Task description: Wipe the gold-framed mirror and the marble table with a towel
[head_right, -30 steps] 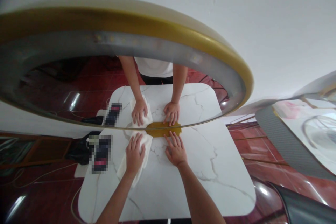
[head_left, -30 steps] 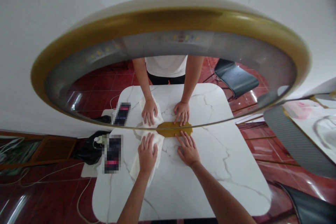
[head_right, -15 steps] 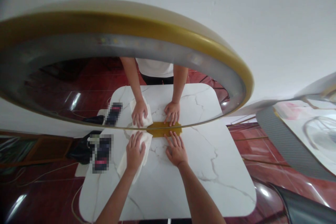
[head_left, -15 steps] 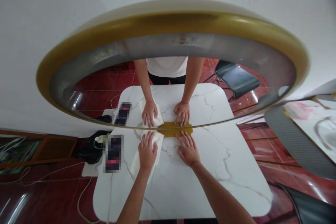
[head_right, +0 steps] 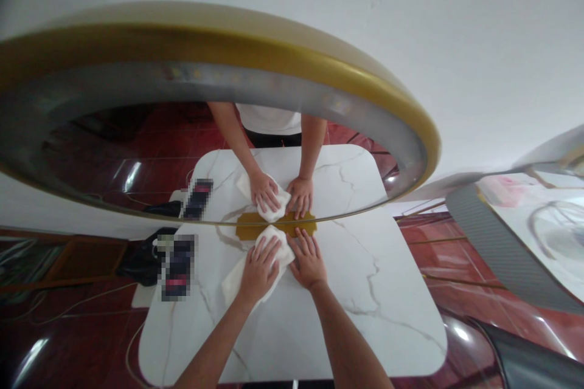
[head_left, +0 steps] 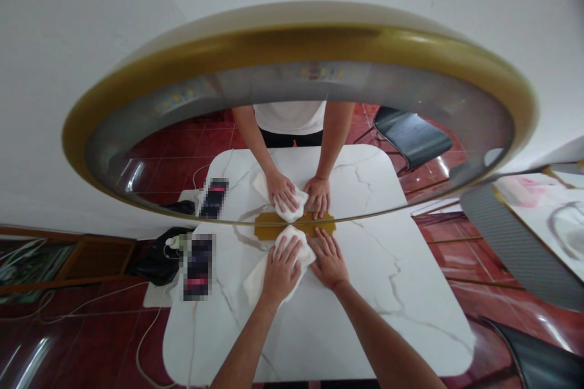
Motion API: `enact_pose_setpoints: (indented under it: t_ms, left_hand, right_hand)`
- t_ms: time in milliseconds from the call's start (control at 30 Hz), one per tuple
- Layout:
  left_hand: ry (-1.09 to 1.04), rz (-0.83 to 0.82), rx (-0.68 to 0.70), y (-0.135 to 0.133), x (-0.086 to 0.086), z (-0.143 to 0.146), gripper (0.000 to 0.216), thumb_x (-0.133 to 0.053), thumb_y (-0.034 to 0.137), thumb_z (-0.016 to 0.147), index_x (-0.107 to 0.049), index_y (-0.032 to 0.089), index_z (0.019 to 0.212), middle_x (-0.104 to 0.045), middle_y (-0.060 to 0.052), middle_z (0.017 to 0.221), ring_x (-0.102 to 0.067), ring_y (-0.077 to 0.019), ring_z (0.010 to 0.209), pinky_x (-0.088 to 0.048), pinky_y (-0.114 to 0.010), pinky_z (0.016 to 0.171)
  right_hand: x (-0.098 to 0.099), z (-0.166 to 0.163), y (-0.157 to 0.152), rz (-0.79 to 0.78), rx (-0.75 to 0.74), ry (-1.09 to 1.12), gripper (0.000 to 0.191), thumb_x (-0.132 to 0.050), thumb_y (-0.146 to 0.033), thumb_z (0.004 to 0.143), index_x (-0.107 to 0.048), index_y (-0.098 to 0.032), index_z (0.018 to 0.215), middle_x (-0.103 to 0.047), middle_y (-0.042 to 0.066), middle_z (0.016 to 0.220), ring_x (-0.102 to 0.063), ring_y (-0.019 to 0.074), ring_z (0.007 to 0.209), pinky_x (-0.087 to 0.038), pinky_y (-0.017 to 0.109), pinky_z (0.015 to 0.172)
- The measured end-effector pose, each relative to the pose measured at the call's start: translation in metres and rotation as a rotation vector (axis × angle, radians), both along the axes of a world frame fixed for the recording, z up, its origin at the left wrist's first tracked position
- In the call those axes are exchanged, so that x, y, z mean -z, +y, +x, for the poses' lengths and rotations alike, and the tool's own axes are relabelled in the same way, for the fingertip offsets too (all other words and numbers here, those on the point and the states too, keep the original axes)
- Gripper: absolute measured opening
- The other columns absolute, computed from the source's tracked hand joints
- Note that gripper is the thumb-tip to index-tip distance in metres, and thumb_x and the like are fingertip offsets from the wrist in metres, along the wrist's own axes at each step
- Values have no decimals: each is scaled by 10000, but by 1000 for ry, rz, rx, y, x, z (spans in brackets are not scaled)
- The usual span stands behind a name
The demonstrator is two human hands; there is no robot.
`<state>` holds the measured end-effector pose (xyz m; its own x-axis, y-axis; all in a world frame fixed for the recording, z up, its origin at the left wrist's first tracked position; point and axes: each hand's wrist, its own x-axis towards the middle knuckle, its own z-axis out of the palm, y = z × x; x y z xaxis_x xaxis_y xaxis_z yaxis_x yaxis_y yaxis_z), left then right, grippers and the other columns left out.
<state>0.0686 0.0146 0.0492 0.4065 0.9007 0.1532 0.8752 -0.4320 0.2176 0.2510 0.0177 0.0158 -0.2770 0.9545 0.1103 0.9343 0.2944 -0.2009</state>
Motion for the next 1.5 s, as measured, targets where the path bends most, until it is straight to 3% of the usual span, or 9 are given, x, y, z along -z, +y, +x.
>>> enact_pose_setpoints:
  t_ms: [300, 567, 767, 967, 1300, 1500]
  left_hand:
    - [21, 38, -13, 3, -4, -7, 528, -427, 276, 875, -322, 287, 1392, -359, 26, 1439, -281, -226, 1340, -287, -390, 1034]
    - [55, 54, -131, 2, 0, -10, 552, -422, 220, 858, -316, 262, 1399, -346, 9, 1447, -258, -236, 1352, -275, -396, 1041]
    - [39, 44, -8, 4, -4, 3, 562, -428, 269, 859, -293, 282, 1405, -351, 24, 1444, -257, -220, 1352, -258, -392, 1053]
    - [30, 47, -17, 2, -2, -6, 561, -434, 222, 849, -319, 283, 1394, -370, 15, 1434, -268, -224, 1348, -278, -400, 1048]
    - [-63, 79, -357, 2, 3, -52, 513, -428, 245, 868, -358, 233, 1376, -386, -43, 1426, -280, -250, 1343, -323, -412, 1032]
    - [-111, 66, -434, 18, 4, -57, 500, -415, 257, 874, -357, 235, 1370, -382, -48, 1428, -288, -252, 1338, -335, -418, 1021]
  right_hand:
    - [2, -1, 0, 4, 12, 8, 703, -478, -285, 819, -156, -284, 1444, -127, 42, 1515, -155, 241, 1371, -179, 443, 1097]
    - [-1, -3, 0, -3, 33, 7, 719, -464, -226, 798, -156, -284, 1444, -140, 22, 1513, -163, 236, 1369, -176, 429, 1100]
    - [0, -1, 0, -6, 7, 4, 731, -495, -298, 806, -144, -276, 1446, -127, 40, 1516, -155, 249, 1370, -174, 445, 1097]
    - [0, -1, 0, 4, 11, 5, 721, -484, -283, 816, -135, -282, 1447, -134, 33, 1514, -163, 244, 1369, -179, 439, 1097]
    - [-2, -2, 0, -15, 26, 12, 748, -469, -222, 793, -114, -289, 1448, -135, 21, 1513, -158, 239, 1371, -178, 446, 1098]
    - [-1, -2, 0, -14, 31, 10, 742, -466, -213, 794, -122, -285, 1448, -129, 26, 1515, -151, 233, 1373, -175, 448, 1100]
